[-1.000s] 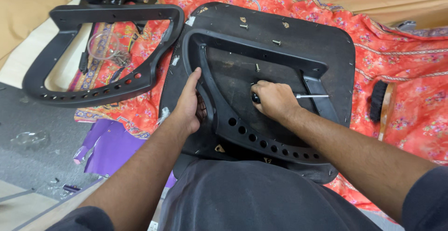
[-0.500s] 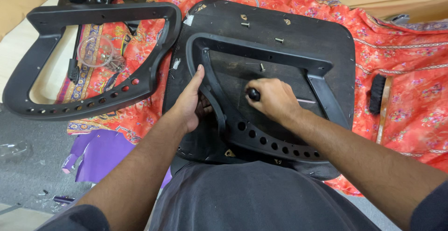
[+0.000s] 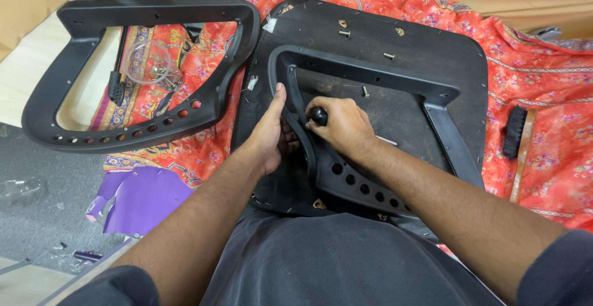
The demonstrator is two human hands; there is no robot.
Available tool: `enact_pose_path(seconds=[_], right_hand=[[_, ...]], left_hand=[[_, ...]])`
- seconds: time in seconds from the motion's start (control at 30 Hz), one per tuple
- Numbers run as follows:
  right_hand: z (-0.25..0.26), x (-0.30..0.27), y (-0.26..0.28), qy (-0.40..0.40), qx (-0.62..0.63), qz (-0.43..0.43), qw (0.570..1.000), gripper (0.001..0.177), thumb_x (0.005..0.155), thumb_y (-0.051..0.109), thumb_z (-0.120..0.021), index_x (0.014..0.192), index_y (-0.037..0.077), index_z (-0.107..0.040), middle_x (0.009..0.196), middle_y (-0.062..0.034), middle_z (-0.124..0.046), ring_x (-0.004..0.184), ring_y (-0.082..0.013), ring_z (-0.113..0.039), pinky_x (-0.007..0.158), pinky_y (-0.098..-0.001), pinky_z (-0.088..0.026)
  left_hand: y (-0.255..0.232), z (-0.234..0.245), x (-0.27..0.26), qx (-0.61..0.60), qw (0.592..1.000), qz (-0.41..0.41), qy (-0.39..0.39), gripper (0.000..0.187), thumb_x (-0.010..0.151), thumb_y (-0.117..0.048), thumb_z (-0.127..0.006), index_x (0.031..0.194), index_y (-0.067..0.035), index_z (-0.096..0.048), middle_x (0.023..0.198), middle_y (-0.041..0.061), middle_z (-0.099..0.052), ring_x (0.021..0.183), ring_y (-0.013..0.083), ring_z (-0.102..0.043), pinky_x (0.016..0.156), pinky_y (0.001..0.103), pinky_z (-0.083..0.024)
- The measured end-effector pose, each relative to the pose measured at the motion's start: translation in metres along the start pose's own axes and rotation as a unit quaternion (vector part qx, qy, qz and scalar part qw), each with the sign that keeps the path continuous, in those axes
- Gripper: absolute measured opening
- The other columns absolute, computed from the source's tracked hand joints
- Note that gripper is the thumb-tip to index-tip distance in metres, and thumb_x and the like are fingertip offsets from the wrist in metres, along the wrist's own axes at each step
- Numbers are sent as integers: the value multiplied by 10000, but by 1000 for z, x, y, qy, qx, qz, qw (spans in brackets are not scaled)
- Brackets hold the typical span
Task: The person sits on the floor with an office chair seat on their lap and uses a screwdriver to unscrew screws attaching a plastic armrest bracket to the seat. They pick up loose screws from the seat, reposition the bracket, and continue driving screws along its edge.
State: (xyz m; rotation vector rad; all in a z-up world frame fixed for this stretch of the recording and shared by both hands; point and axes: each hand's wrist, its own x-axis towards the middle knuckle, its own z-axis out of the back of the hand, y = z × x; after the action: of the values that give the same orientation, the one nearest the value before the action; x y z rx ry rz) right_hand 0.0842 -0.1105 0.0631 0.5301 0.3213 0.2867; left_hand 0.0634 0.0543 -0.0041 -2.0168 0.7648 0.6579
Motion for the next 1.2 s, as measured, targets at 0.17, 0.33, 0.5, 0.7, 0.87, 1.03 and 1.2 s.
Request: enact_pose_path(seconds=[0.17, 0.33, 0.5, 0.7, 0.87, 1.03, 1.2], right_hand=[[-3, -4, 3, -13, -14, -3, 1000, 228, 836, 219, -774, 1057, 176, -746, 1002, -61, -774, 974, -287, -735, 867, -441, -559], [-4, 3, 2, 45, -41, -38, 997, 220, 859, 234, -753, 1076, 202, -757, 1016, -76, -768, 995, -281, -728, 914, -425, -562], [-9, 8, -1, 48, -75, -10, 996, 168, 852, 228, -740, 1007, 173, -772, 1024, -63, -760, 971, -271, -732, 878, -425, -578], [-6, 5, -8, 58, -89, -18, 994, 189, 905, 245, -714, 1084, 199, -753, 929, -91, -777, 887, -281, -757, 859, -423, -585], [13, 8, -27, -38, 16, 48, 998, 188, 850, 260, -785, 996, 142, -771, 902, -104, -770, 850, -261, -742, 792, -394, -567], [40, 18, -38, -4, 153, 93, 984, 191, 865, 224, -824, 931, 56, -764, 770, -59, -727, 736, -123, -643, 715, -287, -535], [59, 15, -32, 38, 272, 68, 959, 134, 876, 165, -795, 942, 51, -772, 795, 12, -719, 734, -39, -619, 662, -221, -515]], left_hand=[[-1, 2, -2, 38, 999, -7, -24, 750, 862, -814, -405, 1110, -174, -706, 972, -3, -725, 858, 139, -643, 764, 316, -487], [-3, 1, -7, 149, 987, -24, -58, 823, 929, -733, -363, 1141, -17, -710, 1013, 97, -746, 859, 190, -706, 781, 354, -574], [-15, -7, -21, 296, 942, -40, -150, 823, 949, -685, -387, 1143, 75, -638, 1004, 161, -714, 801, 289, -794, 671, 401, -686], [-32, -14, -50, 448, 870, -38, -205, 753, 1028, -619, -416, 970, 74, -706, 773, 141, -742, 716, 307, -784, 651, 373, -639], [-23, -14, -75, 550, 661, -432, -271, 237, 865, -285, -734, 938, -60, -725, 855, 95, -726, 816, 275, -709, 722, 417, -555], [-27, -34, -69, 529, 631, -535, -191, 204, 842, -166, -770, 1035, -101, -756, 913, 43, -755, 853, 254, -689, 764, 386, -549], [-26, -56, -51, 404, 826, -374, -121, 194, 942, -211, -719, 1100, -117, -782, 858, 15, -793, 731, 88, -708, 707, 275, -562]])
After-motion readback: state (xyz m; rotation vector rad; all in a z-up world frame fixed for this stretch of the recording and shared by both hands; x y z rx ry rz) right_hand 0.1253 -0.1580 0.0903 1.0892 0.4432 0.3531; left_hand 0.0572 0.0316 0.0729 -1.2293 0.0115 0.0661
